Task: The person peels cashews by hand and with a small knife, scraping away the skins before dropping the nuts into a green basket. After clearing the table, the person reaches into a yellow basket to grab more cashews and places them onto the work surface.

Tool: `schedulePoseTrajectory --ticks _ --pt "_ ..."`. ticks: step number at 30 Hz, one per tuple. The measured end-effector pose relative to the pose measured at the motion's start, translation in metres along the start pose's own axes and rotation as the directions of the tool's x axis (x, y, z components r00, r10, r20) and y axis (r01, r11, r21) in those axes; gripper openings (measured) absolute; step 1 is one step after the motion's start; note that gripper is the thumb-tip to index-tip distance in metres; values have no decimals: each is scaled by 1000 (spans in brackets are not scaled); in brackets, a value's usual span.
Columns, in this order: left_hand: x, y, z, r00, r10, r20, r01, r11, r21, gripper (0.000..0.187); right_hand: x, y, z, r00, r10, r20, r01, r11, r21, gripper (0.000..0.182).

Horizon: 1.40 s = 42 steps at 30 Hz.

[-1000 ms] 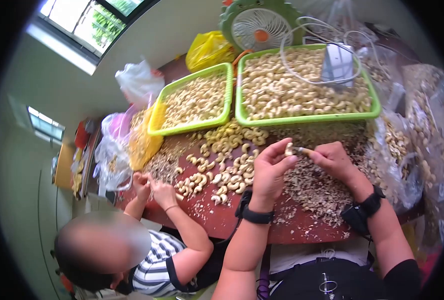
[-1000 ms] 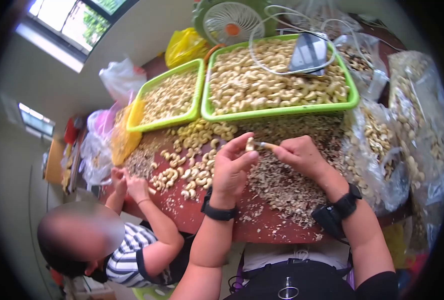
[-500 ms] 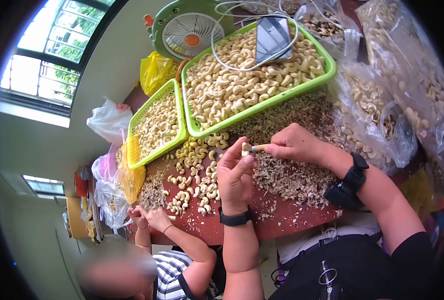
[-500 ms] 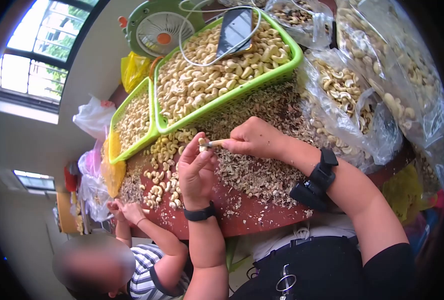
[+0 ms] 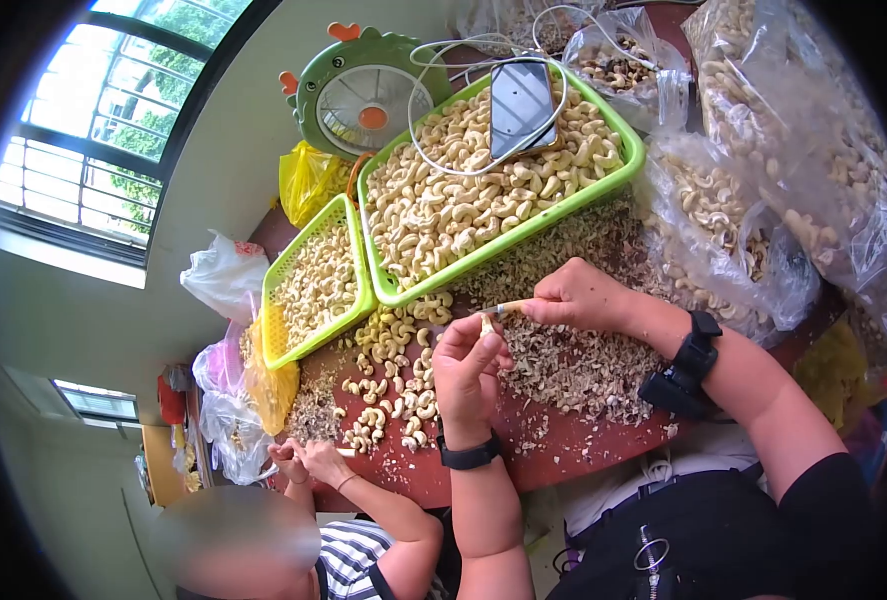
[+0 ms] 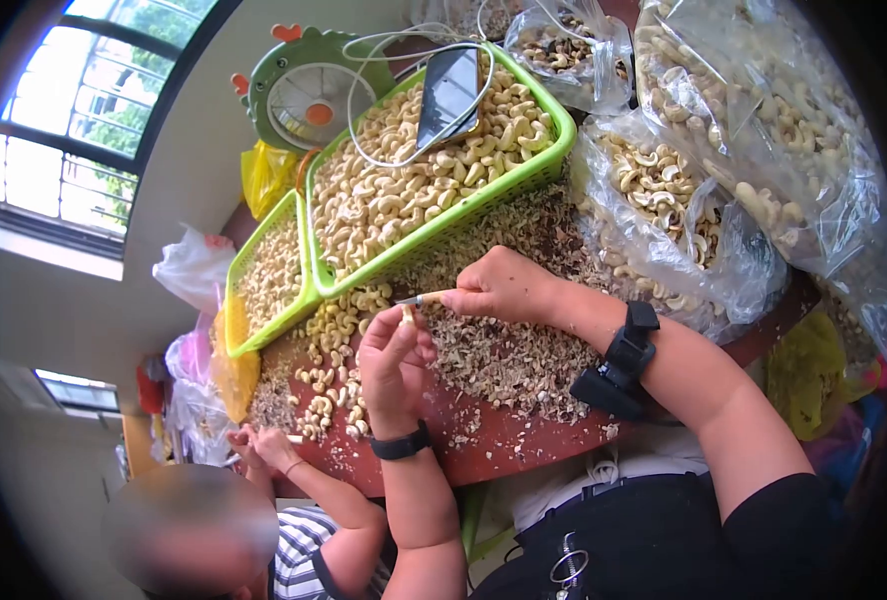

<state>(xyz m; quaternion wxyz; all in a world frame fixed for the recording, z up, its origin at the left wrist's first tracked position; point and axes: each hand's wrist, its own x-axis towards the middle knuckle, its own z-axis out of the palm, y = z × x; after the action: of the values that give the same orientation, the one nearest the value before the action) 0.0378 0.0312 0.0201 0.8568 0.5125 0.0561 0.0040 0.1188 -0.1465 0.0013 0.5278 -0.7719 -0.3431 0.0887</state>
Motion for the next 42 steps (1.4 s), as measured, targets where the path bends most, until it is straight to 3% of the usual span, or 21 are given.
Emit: schedulePoseTrajectory --ticks 7,10,17,23,26,27,30,34,38,42 --pt "0 -2 1 986 164 -26 -158 977 141 36 0 -3 4 998 -7 55 6 1000 18 42" --pt "-1 -1 2 984 177 -17 -174 978 115 38 1 0 8 997 -10 71 7 999 37 42" --pt "-3 1 6 978 201 -55 -189 968 162 34 1 2 8 997 14 76 -14 1000 -3 43" --pt "-1 2 0 992 97 -78 -80 977 197 20 3 6 6 997 43 67 -38 997 -63 44" --pt "-3 5 2 999 4 -48 4 986 164 17 0 -1 1 997 72 -13 -71 995 72 43" --pt "-3 5 2 998 10 -56 -2 991 132 16 1 0 0 999 48 -23 -48 999 5 42" --pt "-5 12 -3 995 62 -83 -55 994 95 15 2 -1 -3 998 44 -40 -46 998 -48 42" --pt "-3 23 -13 974 166 -153 -204 939 -278 14 4 -6 -3 996 83 -37 -81 996 45 41" --pt "-2 26 -31 972 111 -207 -188 896 -402 9 3 -4 -3 991 41 -127 -27 993 113 43" --pt "-2 28 -28 952 102 -289 -220 884 -412 10 4 3 -4 987 51 -153 -35 994 105 43"
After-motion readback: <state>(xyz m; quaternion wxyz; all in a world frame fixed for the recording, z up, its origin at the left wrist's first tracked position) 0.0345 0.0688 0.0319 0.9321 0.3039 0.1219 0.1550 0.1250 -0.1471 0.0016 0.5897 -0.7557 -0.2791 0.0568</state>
